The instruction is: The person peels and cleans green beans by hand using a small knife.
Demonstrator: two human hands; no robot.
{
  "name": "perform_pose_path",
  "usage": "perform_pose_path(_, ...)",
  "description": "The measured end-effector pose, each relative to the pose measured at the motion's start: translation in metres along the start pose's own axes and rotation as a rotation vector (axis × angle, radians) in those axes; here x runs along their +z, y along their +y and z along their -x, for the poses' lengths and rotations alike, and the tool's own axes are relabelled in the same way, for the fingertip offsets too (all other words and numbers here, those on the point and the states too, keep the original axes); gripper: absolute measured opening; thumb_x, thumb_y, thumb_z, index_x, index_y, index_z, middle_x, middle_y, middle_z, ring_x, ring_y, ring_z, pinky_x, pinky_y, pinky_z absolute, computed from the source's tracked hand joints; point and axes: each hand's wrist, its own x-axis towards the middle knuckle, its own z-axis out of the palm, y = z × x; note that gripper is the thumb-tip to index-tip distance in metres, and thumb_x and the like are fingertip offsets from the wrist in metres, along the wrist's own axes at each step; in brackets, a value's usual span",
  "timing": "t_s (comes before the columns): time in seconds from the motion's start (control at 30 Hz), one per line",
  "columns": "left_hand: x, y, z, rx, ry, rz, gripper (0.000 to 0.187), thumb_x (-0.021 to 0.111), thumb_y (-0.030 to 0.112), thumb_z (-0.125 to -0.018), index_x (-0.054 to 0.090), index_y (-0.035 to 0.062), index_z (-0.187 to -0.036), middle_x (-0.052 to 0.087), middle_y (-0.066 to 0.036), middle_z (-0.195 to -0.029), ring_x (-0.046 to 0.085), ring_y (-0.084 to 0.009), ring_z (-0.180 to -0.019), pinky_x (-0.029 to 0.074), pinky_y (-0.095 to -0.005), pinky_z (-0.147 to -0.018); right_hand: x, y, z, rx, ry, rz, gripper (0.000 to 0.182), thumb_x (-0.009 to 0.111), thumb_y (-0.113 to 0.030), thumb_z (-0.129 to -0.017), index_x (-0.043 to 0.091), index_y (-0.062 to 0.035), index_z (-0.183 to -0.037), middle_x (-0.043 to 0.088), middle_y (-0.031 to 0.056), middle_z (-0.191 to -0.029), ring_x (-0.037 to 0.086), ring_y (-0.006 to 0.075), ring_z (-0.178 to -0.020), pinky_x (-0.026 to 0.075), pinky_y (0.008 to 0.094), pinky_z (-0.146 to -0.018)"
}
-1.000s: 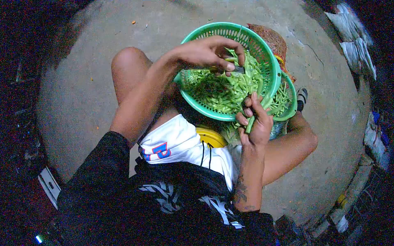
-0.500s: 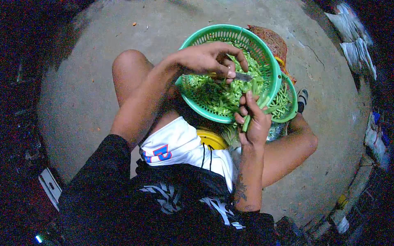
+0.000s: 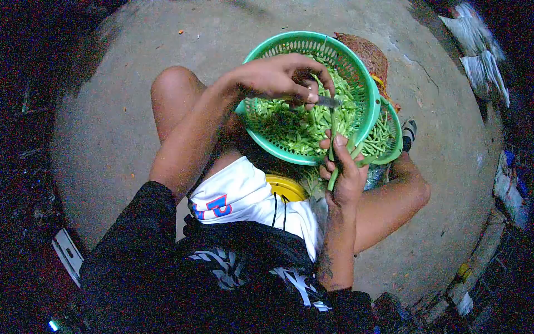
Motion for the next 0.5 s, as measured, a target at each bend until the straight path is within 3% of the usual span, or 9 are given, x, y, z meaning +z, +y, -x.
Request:
perform_pose_path(0.3, -0.015, -0.006, 0.002, -0.003, 0.071, 0.02, 0.03, 0.068, 0.011, -0.095, 0.063, 0.0023, -0.123, 0.067, -0.003, -0.087, 0.06, -0.0095, -0.078, 0.047, -0.0249, -0.066, -0.003, 0.0, 0.003, -0.022, 0.013, -0.12, 0.021, 0.069, -0.017, -0.097, 0.065, -0.0021, -0.111, 0.07, 0.0073, -0.093, 0.044, 0.0041, -0.052, 0.034, 0.0183, -0.041)
perform_pose_path(0.37, -0.016, -0.005, 0.002, 0.064, 0.067, -0.051, 0.031, 0.067, 0.008, -0.094, 0.062, 0.0028, -0.124, 0.068, -0.004, -0.09, 0.062, -0.0101, -0.082, 0.049, -0.0254, -0.069, -0.003, 0.001, 0.002, -0.035, 0.044, -0.087, 0.03, 0.068, -0.018, -0.099, 0.061, 0.0015, -0.121, 0.069, 0.0042, -0.088, 0.042, 0.0023, -0.052, 0.032, 0.0164, -0.043)
perform_pose_path(0.4, -0.004, 0.0, 0.001, 0.017, 0.082, -0.133, 0.034, 0.068, 0.007, -0.093, 0.061, 0.0027, -0.125, 0.068, -0.004, -0.091, 0.064, -0.0105, -0.085, 0.049, -0.026, -0.07, 0.0, 0.0, 0.002, -0.037, 0.044, -0.089, 0.03, 0.068, -0.018, -0.099, 0.061, 0.0015, -0.121, 0.069, 0.0042, -0.088, 0.042, 0.0023, -0.052, 0.032, 0.0164, -0.043)
perform_pose_path(0.43, 0.006, -0.003, -0.004, 0.105, 0.094, -0.177, 0.035, 0.068, 0.007, -0.092, 0.059, 0.0021, -0.126, 0.068, -0.003, -0.091, 0.066, -0.011, -0.086, 0.049, -0.0268, -0.071, 0.004, 0.001, 0.002, -0.056, 0.057, -0.06, 0.029, 0.068, -0.017, -0.098, 0.061, 0.0005, -0.12, 0.069, 0.0043, -0.088, 0.043, 0.0025, -0.052, 0.032, 0.0164, -0.043)
perform_pose_path(0.5, 0.015, -0.004, -0.007, 0.006, -0.012, -0.143, 0.034, 0.069, 0.007, -0.092, 0.059, 0.0014, -0.124, 0.068, -0.004, -0.092, 0.065, -0.0114, -0.085, 0.049, -0.0277, -0.071, 0.006, 0.002, 0.001, -0.07, 0.07, -0.027, 0.028, 0.068, -0.017, -0.098, 0.062, -0.0005, -0.12, 0.069, 0.0045, -0.088, 0.043, 0.0026, -0.053, 0.032, 0.0164, -0.043)
